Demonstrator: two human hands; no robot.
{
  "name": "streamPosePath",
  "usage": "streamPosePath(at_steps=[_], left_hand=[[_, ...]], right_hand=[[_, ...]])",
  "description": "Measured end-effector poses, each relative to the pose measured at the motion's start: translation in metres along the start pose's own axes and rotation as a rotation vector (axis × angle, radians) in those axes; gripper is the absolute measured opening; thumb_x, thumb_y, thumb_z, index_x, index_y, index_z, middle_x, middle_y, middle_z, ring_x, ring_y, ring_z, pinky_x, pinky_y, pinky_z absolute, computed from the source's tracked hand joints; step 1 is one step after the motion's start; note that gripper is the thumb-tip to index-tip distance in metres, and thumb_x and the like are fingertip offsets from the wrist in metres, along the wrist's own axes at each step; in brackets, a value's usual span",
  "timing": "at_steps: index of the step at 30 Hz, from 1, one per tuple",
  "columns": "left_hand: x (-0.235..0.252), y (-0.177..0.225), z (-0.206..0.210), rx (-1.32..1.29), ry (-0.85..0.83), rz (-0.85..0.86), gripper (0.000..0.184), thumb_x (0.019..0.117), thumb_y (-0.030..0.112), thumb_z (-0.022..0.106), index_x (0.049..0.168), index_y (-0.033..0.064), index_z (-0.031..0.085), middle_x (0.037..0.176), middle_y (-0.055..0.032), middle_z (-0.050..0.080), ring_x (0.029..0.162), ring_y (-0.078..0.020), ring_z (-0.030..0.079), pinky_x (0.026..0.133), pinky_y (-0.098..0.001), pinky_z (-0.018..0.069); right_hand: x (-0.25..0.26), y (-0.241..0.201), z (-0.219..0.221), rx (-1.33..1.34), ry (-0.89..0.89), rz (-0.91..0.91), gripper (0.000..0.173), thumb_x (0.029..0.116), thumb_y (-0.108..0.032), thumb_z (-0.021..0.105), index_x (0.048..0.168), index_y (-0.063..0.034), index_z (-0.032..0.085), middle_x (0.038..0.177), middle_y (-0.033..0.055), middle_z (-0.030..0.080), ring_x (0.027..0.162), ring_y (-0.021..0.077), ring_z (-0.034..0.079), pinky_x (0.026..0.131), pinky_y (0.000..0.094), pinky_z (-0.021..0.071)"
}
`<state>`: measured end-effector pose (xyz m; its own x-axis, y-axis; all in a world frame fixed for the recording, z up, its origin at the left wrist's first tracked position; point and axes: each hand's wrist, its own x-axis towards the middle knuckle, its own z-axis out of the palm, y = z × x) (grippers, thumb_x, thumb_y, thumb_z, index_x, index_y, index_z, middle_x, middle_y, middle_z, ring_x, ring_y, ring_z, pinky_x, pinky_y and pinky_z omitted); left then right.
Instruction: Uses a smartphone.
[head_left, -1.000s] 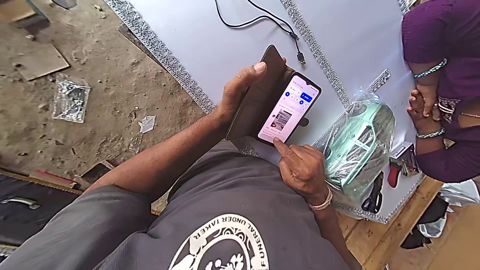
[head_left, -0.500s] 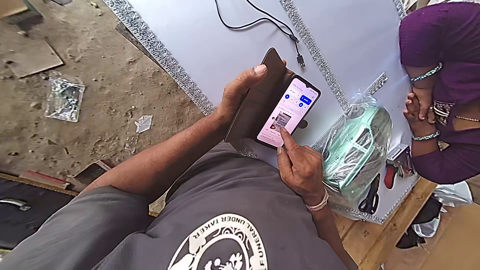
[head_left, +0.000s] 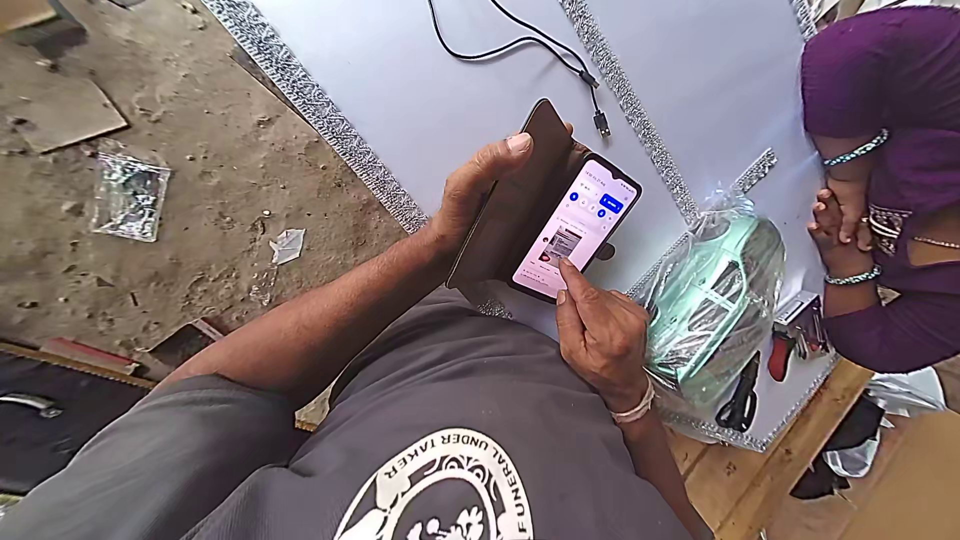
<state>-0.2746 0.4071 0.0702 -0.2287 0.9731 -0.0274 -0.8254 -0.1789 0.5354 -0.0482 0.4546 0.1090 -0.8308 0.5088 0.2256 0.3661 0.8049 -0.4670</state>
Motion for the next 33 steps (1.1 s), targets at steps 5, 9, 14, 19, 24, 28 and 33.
streamPosePath(at_steps=[5,9,14,19,24,28,33], left_hand=[[0.0004,-0.0005,0.0004,0.010,0.003,0.021,0.044,0.1042,0.033,0.038,0.135,0.0081,0.057,0.121,-0.0079,0.071,0.111,-0.0155,0.069,0.094,-0.0351,0.0588],[-0.0024,0.0006,0.0047,-0.011,0.006,-0.003,0.046,0.1056,0.034,0.036,0.138,0.0085,0.055,0.121,-0.0071,0.071,0.109,-0.0143,0.069,0.093,-0.0343,0.0598],[-0.0063,0.0019,0.0091,-0.011,0.009,-0.028,0.047,0.1067,0.037,0.035,0.140,0.0100,0.054,0.117,-0.0064,0.070,0.101,-0.0131,0.070,0.085,-0.0335,0.0615],[-0.0060,0.0020,0.0085,0.013,0.026,-0.015,0.046,0.1062,0.034,0.033,0.139,0.0103,0.055,0.117,-0.0053,0.071,0.102,-0.0126,0.071,0.086,-0.0332,0.0616],[-0.0054,0.0011,0.0077,0.001,0.012,-0.008,0.045,0.1060,0.034,0.034,0.137,0.0099,0.056,0.114,-0.0059,0.071,0.100,-0.0130,0.071,0.084,-0.0335,0.0620],[0.0002,-0.0012,0.0027,0.002,-0.004,0.032,0.045,0.1041,0.031,0.038,0.137,0.0075,0.056,0.119,-0.0071,0.071,0.108,-0.0142,0.070,0.092,-0.0333,0.0600],[0.0003,-0.0012,0.0024,-0.003,0.005,0.027,0.043,0.1028,0.032,0.041,0.136,0.0091,0.056,0.118,-0.0067,0.072,0.106,-0.0141,0.070,0.091,-0.0331,0.0604]], right_hand=[[-0.0015,0.0015,-0.0003,0.012,-0.030,-0.023,0.034,0.0985,-0.011,0.051,0.119,-0.0020,0.076,0.066,0.0045,0.069,0.053,0.0141,0.058,0.050,0.0311,0.0434],[-0.0038,0.0035,-0.0016,0.010,-0.055,-0.053,0.035,0.0968,-0.010,0.050,0.117,-0.0042,0.077,0.063,0.0044,0.065,0.052,0.0154,0.055,0.049,0.0318,0.0411],[-0.0064,0.0043,-0.0024,0.004,-0.084,-0.072,0.033,0.0961,-0.012,0.051,0.110,-0.0078,0.080,0.060,0.0031,0.060,0.051,0.0158,0.053,0.049,0.0319,0.0390],[-0.0067,0.0028,-0.0036,-0.001,-0.077,-0.084,0.033,0.0958,-0.012,0.051,0.110,-0.0075,0.080,0.059,0.0028,0.058,0.051,0.0157,0.052,0.049,0.0318,0.0381],[-0.0054,0.0012,-0.0038,0.014,-0.056,-0.078,0.036,0.0961,-0.010,0.049,0.118,-0.0049,0.077,0.062,0.0038,0.063,0.051,0.0154,0.054,0.049,0.0320,0.0405],[-0.0067,-0.0016,-0.0004,0.055,0.042,0.020,0.047,0.0951,-0.010,0.053,0.135,0.0140,0.057,0.055,0.0013,0.051,0.046,0.0112,0.043,0.046,0.0287,0.0383],[-0.0083,-0.0012,0.0021,0.084,0.023,0.104,0.067,0.0937,-0.013,0.056,0.150,0.0171,0.035,0.058,-0.0020,0.046,0.048,0.0090,0.042,0.046,0.0268,0.0402]])
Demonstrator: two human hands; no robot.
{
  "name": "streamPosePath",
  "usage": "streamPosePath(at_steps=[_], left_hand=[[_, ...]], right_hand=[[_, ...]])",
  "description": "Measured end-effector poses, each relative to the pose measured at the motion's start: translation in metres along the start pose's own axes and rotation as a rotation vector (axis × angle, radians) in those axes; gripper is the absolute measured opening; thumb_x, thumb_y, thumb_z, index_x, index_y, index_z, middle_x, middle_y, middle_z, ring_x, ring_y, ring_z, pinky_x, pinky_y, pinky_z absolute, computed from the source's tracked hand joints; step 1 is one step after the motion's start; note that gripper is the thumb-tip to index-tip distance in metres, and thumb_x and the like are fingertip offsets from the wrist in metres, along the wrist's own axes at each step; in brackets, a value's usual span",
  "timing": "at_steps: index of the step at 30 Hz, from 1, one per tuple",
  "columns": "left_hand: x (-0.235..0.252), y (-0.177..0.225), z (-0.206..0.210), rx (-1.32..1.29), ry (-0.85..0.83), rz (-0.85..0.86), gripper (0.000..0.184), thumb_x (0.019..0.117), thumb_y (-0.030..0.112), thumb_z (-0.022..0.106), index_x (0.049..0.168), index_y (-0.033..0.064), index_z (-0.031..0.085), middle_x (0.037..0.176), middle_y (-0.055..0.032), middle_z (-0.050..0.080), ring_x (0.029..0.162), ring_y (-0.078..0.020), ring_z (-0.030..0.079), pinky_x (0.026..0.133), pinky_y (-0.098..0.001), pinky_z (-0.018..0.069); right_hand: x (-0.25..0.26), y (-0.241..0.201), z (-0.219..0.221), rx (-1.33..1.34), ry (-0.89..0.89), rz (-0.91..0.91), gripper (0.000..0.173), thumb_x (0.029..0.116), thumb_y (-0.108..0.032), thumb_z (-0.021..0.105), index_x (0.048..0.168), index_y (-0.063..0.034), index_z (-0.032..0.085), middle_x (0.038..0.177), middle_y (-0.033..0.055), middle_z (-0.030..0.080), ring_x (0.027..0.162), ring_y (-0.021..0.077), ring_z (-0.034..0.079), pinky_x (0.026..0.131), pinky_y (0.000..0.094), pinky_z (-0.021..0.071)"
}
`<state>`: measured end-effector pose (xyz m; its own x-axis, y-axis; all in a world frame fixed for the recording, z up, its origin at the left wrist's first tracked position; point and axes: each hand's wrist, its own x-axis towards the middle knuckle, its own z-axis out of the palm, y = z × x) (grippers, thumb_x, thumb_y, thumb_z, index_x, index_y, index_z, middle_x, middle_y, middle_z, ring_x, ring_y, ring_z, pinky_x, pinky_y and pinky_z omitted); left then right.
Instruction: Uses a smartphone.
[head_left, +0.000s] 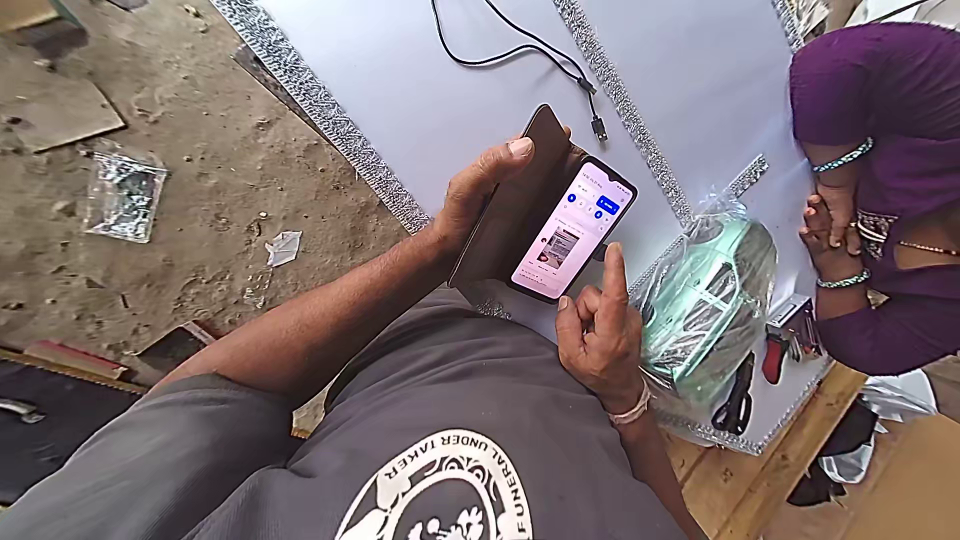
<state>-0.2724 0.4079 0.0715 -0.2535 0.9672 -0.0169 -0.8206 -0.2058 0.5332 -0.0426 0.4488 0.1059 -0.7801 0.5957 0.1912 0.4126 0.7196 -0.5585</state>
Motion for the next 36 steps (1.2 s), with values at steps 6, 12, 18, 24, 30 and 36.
streamPosePath(at_steps=[6,12,18,24,30,36], left_hand=[[-0.0001,0.0008,0.0004,0.010,0.022,-0.010,0.043,0.1018,0.033,0.043,0.137,0.0098,0.053,0.121,-0.0071,0.070,0.109,-0.0149,0.069,0.093,-0.0336,0.0594],[0.0000,0.0002,-0.0007,-0.023,-0.013,-0.012,0.041,0.1030,0.031,0.040,0.135,0.0105,0.055,0.120,-0.0063,0.071,0.109,-0.0142,0.069,0.092,-0.0330,0.0596],[0.0003,0.0009,-0.0004,-0.025,-0.013,-0.016,0.041,0.1032,0.031,0.040,0.136,0.0106,0.055,0.120,-0.0062,0.071,0.109,-0.0141,0.069,0.092,-0.0329,0.0595],[0.0003,0.0016,0.0004,-0.008,0.004,-0.020,0.042,0.1033,0.031,0.039,0.136,0.0105,0.055,0.118,-0.0061,0.071,0.107,-0.0139,0.070,0.091,-0.0326,0.0598],[0.0001,0.0024,0.0015,0.006,0.009,-0.024,0.041,0.1030,0.031,0.039,0.135,0.0112,0.055,0.115,-0.0050,0.072,0.105,-0.0129,0.070,0.090,-0.0321,0.0604],[0.0012,0.0001,0.0000,-0.004,-0.016,-0.002,0.043,0.1038,0.031,0.038,0.137,0.0085,0.055,0.121,-0.0066,0.070,0.109,-0.0141,0.069,0.093,-0.0331,0.0592]], right_hand=[[0.0027,0.0008,0.0003,-0.006,-0.010,-0.059,0.051,0.0949,-0.011,0.053,0.139,0.0141,0.053,0.057,0.0003,0.050,0.048,0.0113,0.043,0.046,0.0285,0.0391],[0.0057,0.0044,-0.0029,-0.021,-0.058,-0.224,0.034,0.0955,-0.010,0.050,0.113,-0.0025,0.078,0.060,0.0044,0.061,0.051,0.0151,0.051,0.049,0.0308,0.0385],[0.0077,0.0024,-0.0009,-0.046,-0.066,-0.151,0.036,0.0958,-0.009,0.049,0.118,-0.0002,0.076,0.062,0.0040,0.065,0.051,0.0137,0.054,0.048,0.0306,0.0407],[0.0097,-0.0004,-0.0002,-0.077,-0.053,-0.085,0.040,0.0943,-0.008,0.050,0.126,0.0056,0.070,0.059,0.0031,0.063,0.046,0.0119,0.049,0.046,0.0295,0.0403],[0.0070,0.0000,-0.0012,-0.102,-0.075,-0.066,0.042,0.0942,-0.009,0.050,0.129,0.0076,0.067,0.057,0.0025,0.060,0.045,0.0119,0.046,0.045,0.0300,0.0386],[0.0068,0.0000,-0.0017,-0.088,-0.085,-0.092,0.040,0.0943,-0.009,0.050,0.126,0.0037,0.071,0.059,0.0025,0.062,0.046,0.0124,0.049,0.045,0.0304,0.0390]])
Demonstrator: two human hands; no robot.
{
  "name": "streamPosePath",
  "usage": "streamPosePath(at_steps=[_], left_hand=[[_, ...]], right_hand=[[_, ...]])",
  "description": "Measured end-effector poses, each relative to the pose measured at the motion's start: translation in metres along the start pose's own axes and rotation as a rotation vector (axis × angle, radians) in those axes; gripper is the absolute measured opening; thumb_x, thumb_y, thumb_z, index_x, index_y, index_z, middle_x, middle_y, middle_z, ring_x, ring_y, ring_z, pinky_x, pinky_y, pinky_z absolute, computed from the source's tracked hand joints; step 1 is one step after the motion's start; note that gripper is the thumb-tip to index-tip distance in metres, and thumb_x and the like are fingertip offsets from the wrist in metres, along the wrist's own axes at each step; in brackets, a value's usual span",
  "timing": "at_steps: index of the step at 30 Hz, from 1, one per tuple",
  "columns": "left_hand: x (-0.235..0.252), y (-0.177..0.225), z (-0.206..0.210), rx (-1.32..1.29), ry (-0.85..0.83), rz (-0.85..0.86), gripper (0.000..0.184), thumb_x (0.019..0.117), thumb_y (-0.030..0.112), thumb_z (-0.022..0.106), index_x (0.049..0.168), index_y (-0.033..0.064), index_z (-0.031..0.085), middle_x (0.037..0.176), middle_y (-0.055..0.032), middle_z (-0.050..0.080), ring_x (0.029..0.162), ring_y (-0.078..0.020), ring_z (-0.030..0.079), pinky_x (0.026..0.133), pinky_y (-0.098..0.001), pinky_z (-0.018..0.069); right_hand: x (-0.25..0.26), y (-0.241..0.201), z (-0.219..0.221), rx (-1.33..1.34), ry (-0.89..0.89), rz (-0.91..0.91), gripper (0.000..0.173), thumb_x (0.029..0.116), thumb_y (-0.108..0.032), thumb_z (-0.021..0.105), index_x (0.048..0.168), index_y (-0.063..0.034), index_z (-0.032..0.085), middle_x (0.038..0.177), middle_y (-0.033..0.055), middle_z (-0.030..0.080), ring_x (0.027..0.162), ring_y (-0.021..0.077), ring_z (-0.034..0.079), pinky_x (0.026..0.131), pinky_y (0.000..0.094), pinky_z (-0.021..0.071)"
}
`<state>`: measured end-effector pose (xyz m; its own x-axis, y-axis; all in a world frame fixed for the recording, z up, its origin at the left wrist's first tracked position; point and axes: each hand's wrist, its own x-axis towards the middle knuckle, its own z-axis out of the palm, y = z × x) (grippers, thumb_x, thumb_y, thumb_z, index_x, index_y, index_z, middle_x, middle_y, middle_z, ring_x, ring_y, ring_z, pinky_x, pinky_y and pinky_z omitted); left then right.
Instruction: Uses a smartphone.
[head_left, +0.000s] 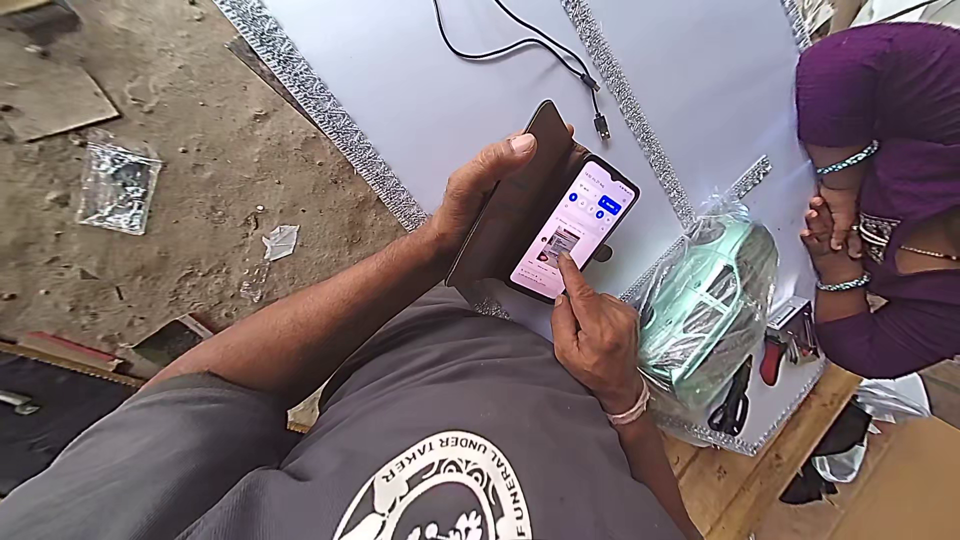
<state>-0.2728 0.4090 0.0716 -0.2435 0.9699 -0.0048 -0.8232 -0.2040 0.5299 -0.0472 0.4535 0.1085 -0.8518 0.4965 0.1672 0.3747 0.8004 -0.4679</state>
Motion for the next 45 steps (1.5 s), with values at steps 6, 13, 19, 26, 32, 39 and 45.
streamPosePath(at_steps=[6,13,19,26,32,39,45], left_hand=[[0.000,0.000,0.001,0.004,0.013,0.010,0.041,0.1038,0.030,0.038,0.135,0.0097,0.056,0.120,-0.0055,0.071,0.110,-0.0125,0.069,0.094,-0.0314,0.0583],[-0.001,-0.001,0.001,0.016,0.040,0.009,0.041,0.1027,0.031,0.040,0.135,0.0101,0.054,0.120,-0.0063,0.071,0.109,-0.0140,0.069,0.093,-0.0329,0.0588],[-0.001,0.000,0.001,-0.002,0.026,0.012,0.040,0.1034,0.030,0.038,0.134,0.0100,0.055,0.119,-0.0060,0.071,0.109,-0.0132,0.069,0.093,-0.0324,0.0587],[-0.001,0.001,0.001,0.013,0.042,-0.003,0.041,0.1029,0.030,0.039,0.135,0.0105,0.055,0.119,-0.0050,0.071,0.108,-0.0129,0.069,0.092,-0.0319,0.0596],[-0.001,0.002,0.002,0.008,0.032,0.003,0.038,0.1039,0.028,0.037,0.131,0.0117,0.058,0.116,-0.0035,0.072,0.106,-0.0113,0.070,0.091,-0.0305,0.0597],[-0.001,0.002,0.002,0.006,0.046,-0.014,0.040,0.1028,0.030,0.039,0.133,0.0105,0.057,0.118,-0.0055,0.072,0.107,-0.0134,0.070,0.091,-0.0325,0.0599],[-0.001,0.003,0.004,0.016,0.059,-0.017,0.039,0.1031,0.030,0.039,0.132,0.0118,0.058,0.116,-0.0043,0.072,0.106,-0.0123,0.070,0.090,-0.0316,0.0601]], right_hand=[[0.000,-0.001,-0.001,-0.006,-0.016,-0.018,0.040,0.0944,-0.008,0.050,0.126,0.0002,0.072,0.063,0.0034,0.066,0.050,0.0135,0.055,0.047,0.0311,0.0425],[0.000,0.000,-0.001,-0.006,-0.023,-0.027,0.039,0.0942,-0.008,0.050,0.125,-0.0024,0.073,0.063,0.0034,0.066,0.049,0.0140,0.054,0.047,0.0319,0.0416],[0.000,-0.002,0.001,-0.030,0.080,0.086,0.042,0.0932,-0.009,0.052,0.128,0.0110,0.066,0.054,0.0009,0.056,0.044,0.0106,0.044,0.044,0.0290,0.0379],[-0.001,-0.001,0.002,-0.056,0.125,0.171,0.047,0.0924,-0.010,0.054,0.132,0.0140,0.061,0.052,-0.0016,0.047,0.044,0.0092,0.038,0.044,0.0275,0.0351],[-0.007,0.006,-0.001,0.030,0.002,-0.024,0.035,0.0945,-0.009,0.050,0.114,-0.0047,0.079,0.061,0.0039,0.062,0.050,0.0147,0.052,0.048,0.0314,0.0397],[-0.014,0.011,-0.005,0.024,-0.043,-0.094,0.032,0.0956,-0.014,0.052,0.107,-0.0101,0.081,0.057,0.0028,0.054,0.050,0.0158,0.048,0.049,0.0316,0.0372],[-0.010,0.010,-0.005,0.018,-0.082,-0.144,0.032,0.0966,-0.014,0.051,0.108,-0.0110,0.081,0.058,0.0025,0.055,0.051,0.0162,0.050,0.049,0.0317,0.0375]])
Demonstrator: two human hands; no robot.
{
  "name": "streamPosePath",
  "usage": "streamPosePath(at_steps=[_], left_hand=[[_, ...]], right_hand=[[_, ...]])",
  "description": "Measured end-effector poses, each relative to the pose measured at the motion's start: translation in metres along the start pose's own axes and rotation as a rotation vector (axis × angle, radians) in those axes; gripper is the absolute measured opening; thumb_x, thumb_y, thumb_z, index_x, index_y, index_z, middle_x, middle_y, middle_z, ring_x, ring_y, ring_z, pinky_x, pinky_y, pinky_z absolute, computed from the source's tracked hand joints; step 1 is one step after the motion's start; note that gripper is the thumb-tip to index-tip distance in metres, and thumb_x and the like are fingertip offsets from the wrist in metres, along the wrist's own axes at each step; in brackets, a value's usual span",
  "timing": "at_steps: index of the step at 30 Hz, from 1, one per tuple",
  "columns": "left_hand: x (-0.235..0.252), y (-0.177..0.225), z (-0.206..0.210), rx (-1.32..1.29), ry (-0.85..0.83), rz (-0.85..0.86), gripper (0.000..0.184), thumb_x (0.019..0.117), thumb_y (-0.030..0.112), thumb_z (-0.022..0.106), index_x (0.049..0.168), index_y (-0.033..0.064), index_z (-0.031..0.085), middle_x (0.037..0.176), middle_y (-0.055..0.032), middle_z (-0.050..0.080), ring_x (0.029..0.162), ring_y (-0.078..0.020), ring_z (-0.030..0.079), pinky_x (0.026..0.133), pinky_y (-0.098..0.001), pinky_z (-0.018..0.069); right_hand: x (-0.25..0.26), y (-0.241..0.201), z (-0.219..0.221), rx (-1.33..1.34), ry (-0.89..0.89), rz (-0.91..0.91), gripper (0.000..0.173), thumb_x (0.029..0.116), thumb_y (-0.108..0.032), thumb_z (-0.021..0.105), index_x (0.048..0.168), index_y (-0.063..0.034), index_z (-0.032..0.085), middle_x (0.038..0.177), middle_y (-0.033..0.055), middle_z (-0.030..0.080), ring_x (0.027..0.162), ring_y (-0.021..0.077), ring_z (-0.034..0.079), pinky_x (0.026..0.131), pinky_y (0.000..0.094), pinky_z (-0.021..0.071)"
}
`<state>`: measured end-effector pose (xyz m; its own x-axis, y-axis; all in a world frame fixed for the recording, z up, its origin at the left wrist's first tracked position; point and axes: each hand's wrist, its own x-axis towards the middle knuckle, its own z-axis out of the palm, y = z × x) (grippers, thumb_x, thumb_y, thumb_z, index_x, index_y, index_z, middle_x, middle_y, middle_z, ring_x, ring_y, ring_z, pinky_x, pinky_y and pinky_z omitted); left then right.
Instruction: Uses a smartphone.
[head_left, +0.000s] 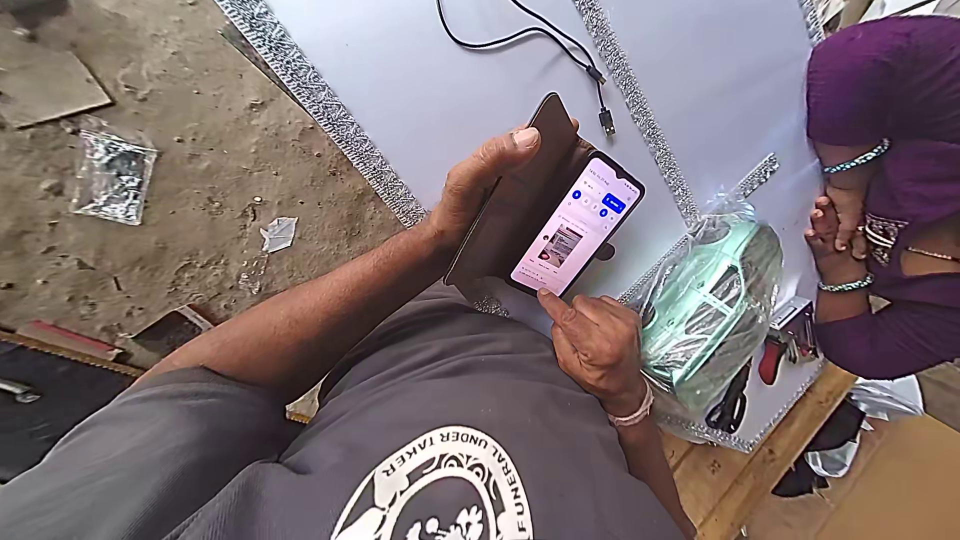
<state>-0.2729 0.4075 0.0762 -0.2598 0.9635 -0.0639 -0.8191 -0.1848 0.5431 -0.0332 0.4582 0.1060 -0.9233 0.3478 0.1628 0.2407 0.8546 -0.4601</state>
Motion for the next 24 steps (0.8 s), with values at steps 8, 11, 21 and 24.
streamPosePath(at_steps=[8,11,21,24], left_hand=[[0.0003,0.0001,-0.0005,-0.005,-0.016,0.001,0.039,0.1037,0.030,0.038,0.132,0.0114,0.057,0.117,-0.0042,0.072,0.106,-0.0122,0.070,0.090,-0.0315,0.0603],[0.0003,-0.0013,-0.0015,0.021,-0.004,0.020,0.040,0.1034,0.029,0.037,0.132,0.0106,0.058,0.119,-0.0044,0.072,0.109,-0.0125,0.069,0.093,-0.0320,0.0592],[0.0010,-0.0017,-0.0029,-0.018,-0.063,0.027,0.040,0.1046,0.029,0.036,0.130,0.0103,0.060,0.113,-0.0043,0.073,0.104,-0.0119,0.070,0.090,-0.0311,0.0602],[-0.0007,-0.0022,-0.0016,-0.035,-0.060,0.011,0.040,0.1047,0.031,0.037,0.133,0.0105,0.057,0.117,-0.0056,0.071,0.106,-0.0133,0.070,0.091,-0.0330,0.0598]], right_hand=[[0.0052,-0.0005,0.0000,-0.011,-0.018,-0.015,0.034,0.0967,-0.013,0.050,0.111,-0.0100,0.080,0.058,0.0030,0.055,0.050,0.0169,0.050,0.049,0.0326,0.0373],[0.0042,-0.0007,-0.0001,-0.005,-0.009,-0.007,0.033,0.0967,-0.013,0.050,0.111,-0.0093,0.080,0.057,0.0029,0.055,0.050,0.0166,0.050,0.049,0.0324,0.0369],[0.0002,-0.0001,-0.0019,0.036,-0.060,-0.053,0.031,0.0969,-0.014,0.052,0.105,-0.0120,0.081,0.058,0.0031,0.054,0.051,0.0168,0.049,0.049,0.0324,0.0372],[-0.0017,-0.0006,-0.0025,0.013,-0.051,-0.044,0.031,0.0965,-0.014,0.052,0.106,-0.0112,0.081,0.058,0.0029,0.054,0.050,0.0169,0.049,0.048,0.0324,0.0371]])
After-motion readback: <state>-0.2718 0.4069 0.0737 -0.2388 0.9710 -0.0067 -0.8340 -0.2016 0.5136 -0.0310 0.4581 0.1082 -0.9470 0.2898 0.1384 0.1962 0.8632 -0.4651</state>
